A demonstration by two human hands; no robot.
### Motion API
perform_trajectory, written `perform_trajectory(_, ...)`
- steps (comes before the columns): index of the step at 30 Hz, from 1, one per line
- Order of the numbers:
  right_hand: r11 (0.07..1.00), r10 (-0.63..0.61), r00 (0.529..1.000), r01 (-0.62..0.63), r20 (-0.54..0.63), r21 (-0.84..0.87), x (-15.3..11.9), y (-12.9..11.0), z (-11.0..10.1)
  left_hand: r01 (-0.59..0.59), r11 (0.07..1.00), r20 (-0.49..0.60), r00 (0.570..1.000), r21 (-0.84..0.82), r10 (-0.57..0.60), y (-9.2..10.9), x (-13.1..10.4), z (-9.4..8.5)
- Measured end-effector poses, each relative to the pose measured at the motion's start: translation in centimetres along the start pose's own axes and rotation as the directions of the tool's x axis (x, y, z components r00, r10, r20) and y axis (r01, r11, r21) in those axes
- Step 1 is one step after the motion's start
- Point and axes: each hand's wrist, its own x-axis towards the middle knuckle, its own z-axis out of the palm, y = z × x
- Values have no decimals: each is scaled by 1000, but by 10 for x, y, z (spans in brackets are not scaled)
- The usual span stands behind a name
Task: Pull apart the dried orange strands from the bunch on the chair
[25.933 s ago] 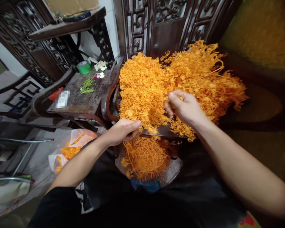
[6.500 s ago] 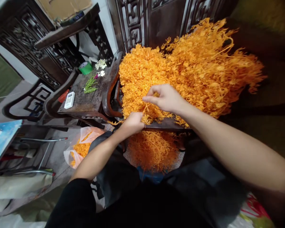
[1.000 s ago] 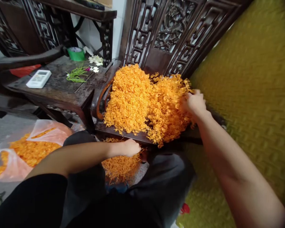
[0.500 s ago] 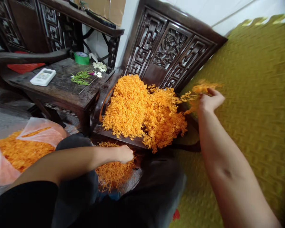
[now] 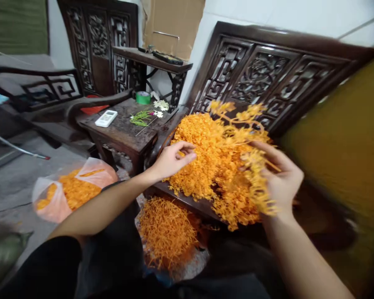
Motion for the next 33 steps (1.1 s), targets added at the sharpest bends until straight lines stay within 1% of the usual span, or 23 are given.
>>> perform_trajectory(2, 998, 55, 997, -57, 63, 20, -20, 7, 15, 7, 999, -27, 1000, 54, -6, 8, -7, 0)
perform_trajectory(3, 999, 40, 997, -41, 73, 13, -27, 12, 21, 1, 994, -84, 996, 108, 8, 13, -11, 2)
perform_trajectory(5, 992, -82, 989, 93, 122, -85, -36, 22, 27, 4, 982, -202, 979, 189, 35, 21, -18, 5)
perform_trajectory(6, 971, -167, 974, 189, 152, -144, -38, 26, 27, 14, 980, -233, 972, 198, 33, 25, -21, 6)
perform_trajectory(7, 937, -256, 949, 291, 185, -194, -40, 29, 26, 33, 983, -235, 972, 181, 11, 28, -22, 7)
perform_trajectory(9, 833, -419, 867, 485, 269, -266, -42, 32, 22, 126, 990, -161, 980, 59, -115, 34, -23, 8)
perform_trajectory(10, 769, -477, 815, 569, 330, -293, -43, 31, 20, 198, 979, -84, 976, -39, -201, 36, -22, 9)
perform_trajectory(12, 632, -527, 701, 701, 480, -330, -47, 27, 19, 353, 907, 80, 936, -232, -343, 36, -20, 12)
perform_trajectory(13, 573, -523, 647, 749, 555, -333, -50, 24, 20, 407, 860, 129, 914, -308, -386, 34, -18, 14)
perform_trajectory(14, 532, -511, 605, 781, 611, -327, -53, 21, 22, 431, 824, 138, 902, -367, -409, 30, -17, 16)
perform_trajectory(15, 514, -504, 579, 797, 641, -315, -57, 18, 24, 427, 806, 109, 900, -410, -422, 26, -15, 18)
perform_trajectory(16, 522, -513, 568, 801, 644, -292, -60, 15, 26, 407, 799, 57, 902, -442, -428, 22, -14, 20)
perform_trajectory(18, 602, -557, 579, 776, 596, -191, -66, 12, 29, 362, 789, -29, 902, -496, -432, 14, -12, 23)
perform_trajectory(19, 664, -571, 608, 737, 552, -125, -68, 12, 29, 349, 781, -45, 901, -518, -432, 11, -12, 24)
perform_trajectory(20, 734, -564, 661, 676, 495, -67, -69, 12, 28, 345, 771, -42, 901, -535, -432, 9, -11, 24)
perform_trajectory(21, 807, -525, 735, 591, 430, -24, -68, 12, 28, 346, 760, -29, 902, -550, -431, 8, -11, 25)
perform_trajectory(23, 931, -356, 889, 365, 288, 24, -64, 14, 27, 357, 744, 7, 904, -565, -428, 8, -12, 26)
perform_trajectory(24, 966, -256, 940, 255, 226, 36, -60, 16, 28, 364, 742, 22, 904, -562, -427, 9, -13, 26)
perform_trajectory(25, 985, -171, 968, 166, 185, 40, -56, 18, 30, 374, 744, 37, 904, -554, -427, 10, -15, 27)
perform_trajectory(26, 994, -107, 979, 104, 174, 31, -51, 20, 32, 383, 749, 52, 904, -540, -425, 11, -17, 28)
perform_trajectory(28, 999, -40, 978, 46, 206, -28, -43, 25, 37, 404, 764, 82, 902, -503, -423, 13, -21, 31)
perform_trajectory(30, 994, -17, 975, 41, 223, -104, -38, 26, 41, 441, 764, 110, 889, -471, -445, 14, -25, 34)
perform_trajectory(33, 989, -12, 980, 42, 198, -145, -34, 23, 44, 526, 738, 155, 844, -422, -513, 18, -29, 36)
